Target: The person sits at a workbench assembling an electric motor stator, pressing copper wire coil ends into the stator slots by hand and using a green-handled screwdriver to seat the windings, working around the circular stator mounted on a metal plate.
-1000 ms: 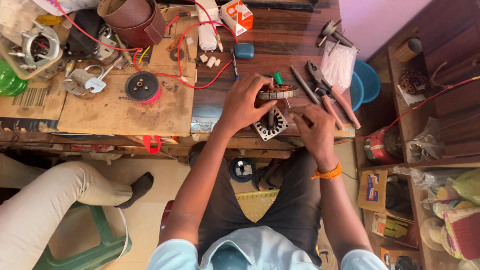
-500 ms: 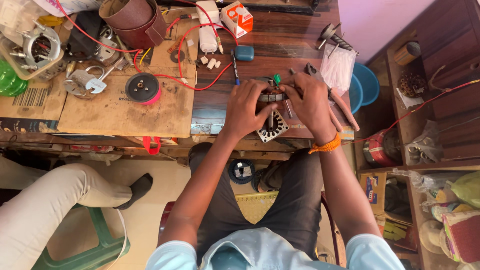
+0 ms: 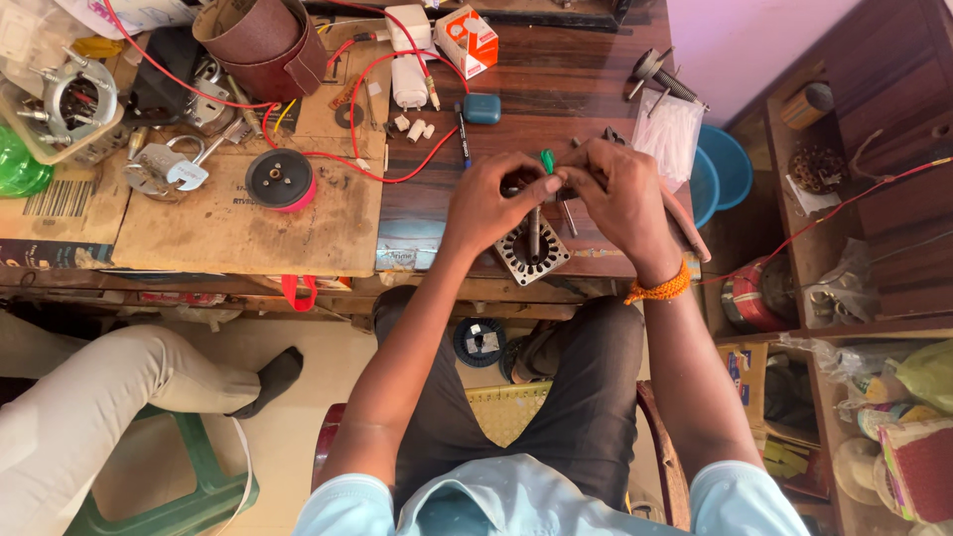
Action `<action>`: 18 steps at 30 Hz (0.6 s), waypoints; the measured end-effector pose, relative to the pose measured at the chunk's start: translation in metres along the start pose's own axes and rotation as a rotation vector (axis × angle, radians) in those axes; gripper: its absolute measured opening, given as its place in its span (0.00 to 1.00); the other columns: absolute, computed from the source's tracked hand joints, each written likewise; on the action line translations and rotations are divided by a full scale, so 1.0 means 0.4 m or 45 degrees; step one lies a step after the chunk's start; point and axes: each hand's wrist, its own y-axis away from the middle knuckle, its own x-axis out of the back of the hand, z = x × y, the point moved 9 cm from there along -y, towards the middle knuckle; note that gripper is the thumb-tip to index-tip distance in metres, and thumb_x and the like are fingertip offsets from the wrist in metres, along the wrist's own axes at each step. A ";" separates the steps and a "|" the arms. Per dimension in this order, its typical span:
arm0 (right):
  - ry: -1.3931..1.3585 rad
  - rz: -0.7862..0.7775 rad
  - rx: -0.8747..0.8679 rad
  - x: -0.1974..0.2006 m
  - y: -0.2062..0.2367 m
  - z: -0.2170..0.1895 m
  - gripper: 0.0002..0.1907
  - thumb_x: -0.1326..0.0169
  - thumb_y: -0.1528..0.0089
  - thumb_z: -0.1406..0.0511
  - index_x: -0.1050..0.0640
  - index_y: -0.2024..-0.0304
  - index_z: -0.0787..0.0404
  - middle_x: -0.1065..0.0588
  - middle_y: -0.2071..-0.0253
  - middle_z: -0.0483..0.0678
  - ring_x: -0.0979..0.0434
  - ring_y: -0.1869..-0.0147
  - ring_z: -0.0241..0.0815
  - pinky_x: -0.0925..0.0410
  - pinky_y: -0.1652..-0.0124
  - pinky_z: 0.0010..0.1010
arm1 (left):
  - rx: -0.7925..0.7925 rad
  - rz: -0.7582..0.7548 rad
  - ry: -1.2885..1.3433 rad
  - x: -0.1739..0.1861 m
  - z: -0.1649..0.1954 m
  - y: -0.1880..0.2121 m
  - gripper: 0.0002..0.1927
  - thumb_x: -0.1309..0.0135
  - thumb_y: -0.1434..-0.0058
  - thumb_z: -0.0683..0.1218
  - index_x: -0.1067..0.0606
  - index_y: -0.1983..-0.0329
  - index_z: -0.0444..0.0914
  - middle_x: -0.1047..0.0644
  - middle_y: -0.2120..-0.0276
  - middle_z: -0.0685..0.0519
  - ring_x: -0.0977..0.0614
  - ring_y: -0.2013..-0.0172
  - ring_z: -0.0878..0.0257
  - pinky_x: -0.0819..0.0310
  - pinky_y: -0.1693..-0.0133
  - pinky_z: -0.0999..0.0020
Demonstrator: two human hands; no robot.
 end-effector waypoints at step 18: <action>0.136 0.150 -0.346 0.038 0.059 0.032 0.06 0.37 0.35 0.67 0.17 0.59 0.66 0.33 0.82 0.47 0.40 0.78 0.33 0.45 0.75 0.30 | 0.024 -0.426 0.134 -0.033 -0.070 -0.096 0.07 0.43 0.37 0.37 0.19 0.57 0.34 0.16 0.64 0.55 0.17 0.64 0.70 0.23 0.60 0.71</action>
